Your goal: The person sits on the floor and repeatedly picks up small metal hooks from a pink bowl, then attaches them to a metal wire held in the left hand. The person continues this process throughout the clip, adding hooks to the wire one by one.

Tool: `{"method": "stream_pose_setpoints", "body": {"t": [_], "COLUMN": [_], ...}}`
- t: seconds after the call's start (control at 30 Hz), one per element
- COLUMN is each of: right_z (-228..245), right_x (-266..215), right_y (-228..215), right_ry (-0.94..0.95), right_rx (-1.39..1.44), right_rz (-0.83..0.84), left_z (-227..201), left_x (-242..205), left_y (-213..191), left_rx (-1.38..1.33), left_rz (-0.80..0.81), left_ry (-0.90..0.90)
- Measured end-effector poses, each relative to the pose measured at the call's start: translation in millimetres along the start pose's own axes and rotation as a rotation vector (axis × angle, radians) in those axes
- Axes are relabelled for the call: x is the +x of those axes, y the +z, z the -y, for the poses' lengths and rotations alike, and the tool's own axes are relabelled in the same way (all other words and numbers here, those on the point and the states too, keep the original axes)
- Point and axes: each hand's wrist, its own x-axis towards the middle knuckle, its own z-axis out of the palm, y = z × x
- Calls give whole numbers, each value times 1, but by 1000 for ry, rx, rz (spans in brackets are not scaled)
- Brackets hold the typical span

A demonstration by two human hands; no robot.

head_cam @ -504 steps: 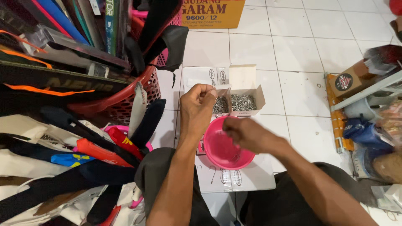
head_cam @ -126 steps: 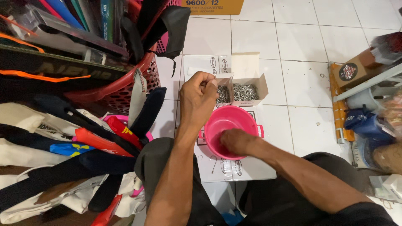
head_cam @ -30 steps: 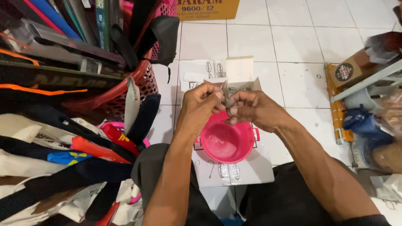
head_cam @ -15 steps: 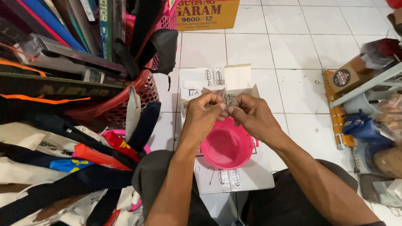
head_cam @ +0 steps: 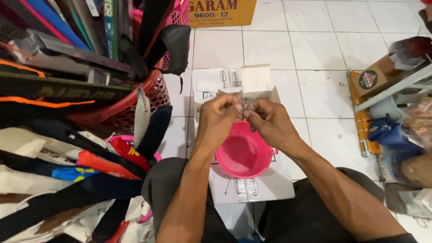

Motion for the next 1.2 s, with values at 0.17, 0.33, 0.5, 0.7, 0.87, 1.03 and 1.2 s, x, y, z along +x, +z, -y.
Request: {"method": "stream_pose_setpoints", "body": {"t": [0.17,0.33,0.5,0.7,0.87,1.03,1.2], "right_z": [-20,-43,-67,-78,-60,-52,-7], "right_x": [5,19,60,92,89,75,19], "right_y": [2,24,67,108,105,75,44], "right_ry": [-14,-164,-287,-218,-236,-272,-131], "right_rx": [-241,-497,-791,-1116,-1057,-812,-878], "right_rz": [-11,114,205,218,267,341,634], "left_z": [-7,-12,-11,-13,-11,-13,-7], "left_x": [10,10,9,8,10,8,11], "left_y": [-32,-49,-49,-57,-57,-56,-50], "left_rx": [-42,-231,-213,-193,-179,-171,-143], "left_rz": [-233,-412,-388,-397,-384,-360,-341], "left_ry": [91,126,138,138,119,153,170]}}
